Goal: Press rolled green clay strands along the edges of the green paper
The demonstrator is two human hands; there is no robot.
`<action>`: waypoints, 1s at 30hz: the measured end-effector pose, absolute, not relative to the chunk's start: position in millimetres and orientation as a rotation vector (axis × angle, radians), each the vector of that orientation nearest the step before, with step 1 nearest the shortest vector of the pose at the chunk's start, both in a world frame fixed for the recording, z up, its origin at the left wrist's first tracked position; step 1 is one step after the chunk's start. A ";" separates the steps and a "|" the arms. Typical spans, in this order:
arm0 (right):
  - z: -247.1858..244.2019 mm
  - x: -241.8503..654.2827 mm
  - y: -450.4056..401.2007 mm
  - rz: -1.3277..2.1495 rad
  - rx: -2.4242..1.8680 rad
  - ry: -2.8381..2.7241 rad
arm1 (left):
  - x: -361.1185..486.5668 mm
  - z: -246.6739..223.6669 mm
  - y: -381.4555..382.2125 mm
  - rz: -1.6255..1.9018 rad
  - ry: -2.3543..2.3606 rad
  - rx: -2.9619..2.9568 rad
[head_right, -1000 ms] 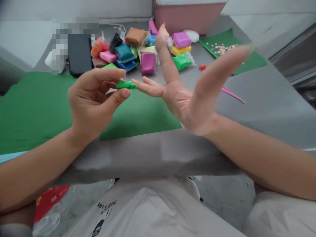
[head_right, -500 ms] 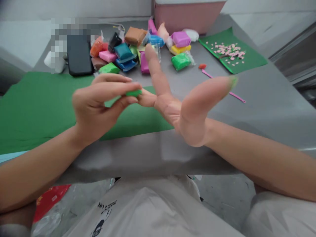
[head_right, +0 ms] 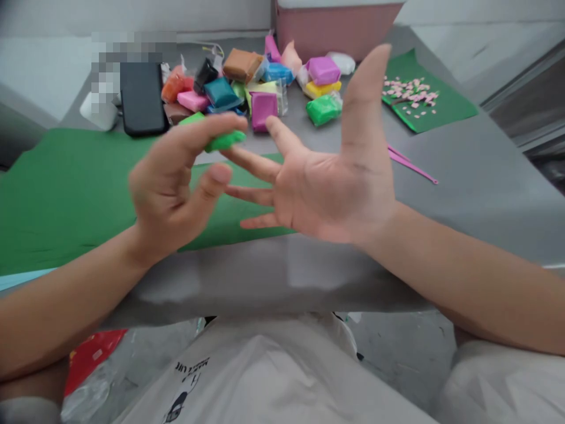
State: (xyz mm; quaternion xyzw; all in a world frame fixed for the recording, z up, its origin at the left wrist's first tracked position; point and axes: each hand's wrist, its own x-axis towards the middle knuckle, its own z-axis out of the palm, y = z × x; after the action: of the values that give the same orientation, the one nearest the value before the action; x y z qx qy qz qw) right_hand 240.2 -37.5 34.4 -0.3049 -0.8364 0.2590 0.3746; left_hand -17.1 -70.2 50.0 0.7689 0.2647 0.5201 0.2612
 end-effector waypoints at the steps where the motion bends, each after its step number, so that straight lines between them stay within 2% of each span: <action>1: 39.4 240.1 -35.0 0.907 -0.742 -2.131 | -17.9 50.9 -71.7 1.516 0.711 1.997; 3: 48.4 242.4 -28.8 1.428 -0.649 -1.982 | -18.1 54.5 -75.0 1.563 0.832 1.772; 6: 57.5 254.6 -15.8 1.751 -0.591 -1.764 | -14.3 61.8 -77.9 1.622 0.831 1.550; 9: 61.5 269.4 -3.3 1.676 -0.601 -1.794 | -8.0 66.9 -77.8 1.496 0.968 1.205; 12: 64.0 273.2 -2.3 1.564 -0.583 -1.822 | -4.4 68.1 -77.1 1.316 0.964 1.107; 17: 68.5 261.3 -21.3 1.473 -0.587 -1.955 | -8.0 67.7 -78.2 0.822 0.676 1.035; 20: 69.4 259.7 -26.3 1.443 -0.583 -1.979 | -11.9 66.7 -77.0 0.697 0.528 1.043; 22: 69.0 261.9 -23.1 1.514 -0.530 -1.949 | -13.2 66.5 -76.0 0.681 0.521 1.051; 27: 68.6 266.7 -9.5 2.017 -0.369 -1.704 | -12.9 71.4 -77.8 0.648 0.618 1.040; 30: 68.7 266.4 -8.6 2.045 -0.399 -1.683 | -13.2 74.8 -79.3 0.614 0.598 1.030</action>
State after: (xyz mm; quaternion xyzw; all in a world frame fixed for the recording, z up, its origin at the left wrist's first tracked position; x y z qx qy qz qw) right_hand 266.4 -8.6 68.7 -0.1450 -0.6116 0.7432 0.2293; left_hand -13.2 -79.3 74.8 0.4772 0.2770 0.2844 0.7840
